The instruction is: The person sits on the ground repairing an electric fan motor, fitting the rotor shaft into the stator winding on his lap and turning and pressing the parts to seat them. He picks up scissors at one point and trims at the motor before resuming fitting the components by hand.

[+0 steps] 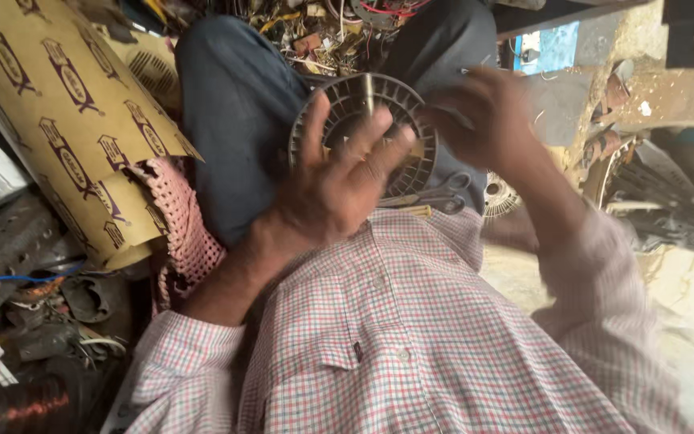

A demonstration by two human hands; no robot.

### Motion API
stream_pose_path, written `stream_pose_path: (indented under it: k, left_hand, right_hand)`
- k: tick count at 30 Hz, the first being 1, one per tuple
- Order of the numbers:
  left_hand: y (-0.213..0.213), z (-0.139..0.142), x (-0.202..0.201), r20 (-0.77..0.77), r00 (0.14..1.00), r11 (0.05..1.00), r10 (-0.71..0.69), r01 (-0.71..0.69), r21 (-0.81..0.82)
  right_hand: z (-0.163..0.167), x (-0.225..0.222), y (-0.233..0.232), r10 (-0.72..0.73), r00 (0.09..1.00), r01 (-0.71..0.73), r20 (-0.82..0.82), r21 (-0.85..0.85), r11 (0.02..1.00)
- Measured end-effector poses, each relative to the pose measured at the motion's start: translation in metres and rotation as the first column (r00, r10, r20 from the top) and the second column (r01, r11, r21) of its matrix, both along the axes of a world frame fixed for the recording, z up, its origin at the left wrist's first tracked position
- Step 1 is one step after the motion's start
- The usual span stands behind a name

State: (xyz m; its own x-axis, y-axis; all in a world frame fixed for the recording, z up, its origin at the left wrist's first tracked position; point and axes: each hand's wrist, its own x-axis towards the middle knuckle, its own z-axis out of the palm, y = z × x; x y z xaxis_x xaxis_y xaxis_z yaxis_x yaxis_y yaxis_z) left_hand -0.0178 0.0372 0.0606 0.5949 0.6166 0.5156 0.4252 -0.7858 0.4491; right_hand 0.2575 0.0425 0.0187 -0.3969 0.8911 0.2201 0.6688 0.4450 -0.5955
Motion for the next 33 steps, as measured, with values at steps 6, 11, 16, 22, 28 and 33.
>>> stream_pose_path:
  k: [6,11,16,22,28,33]
  left_hand:
    - [0.056,-0.036,0.015,0.343,0.935,0.81,0.092,0.131,-0.572]
    - [0.094,0.023,0.013,0.058,0.969,0.691,-0.238,0.211,-0.692]
    - [0.014,0.034,0.01,0.185,0.975,0.983,0.121,-0.091,-0.161]
    - [0.03,-0.028,0.008,0.637,0.758,0.759,0.141,0.33,-0.561]
    - [0.102,0.01,0.016,-0.101,0.922,0.614,-0.374,0.165,-0.772]
    - [0.03,0.032,0.006,0.133,0.99,0.958,0.056,-0.016,-0.285]
  right_hand:
    - [-0.012,-0.008,0.027,-0.104,0.995,0.104,-0.001,0.145,0.984]
    - [0.068,-0.057,-0.022,0.395,0.736,-0.414,0.55,-0.096,0.905]
    - [0.053,-0.017,-0.032,0.174,0.921,-0.151,0.349,-0.095,0.984]
    - [-0.01,-0.003,0.036,0.035,0.996,-0.035,-0.079,0.005,0.999]
    - [0.059,-0.049,-0.001,0.242,0.914,-0.288,0.325,0.103,0.952]
    - [0.054,-0.022,-0.035,0.34,0.749,-0.534,-0.568,-0.216,0.817]
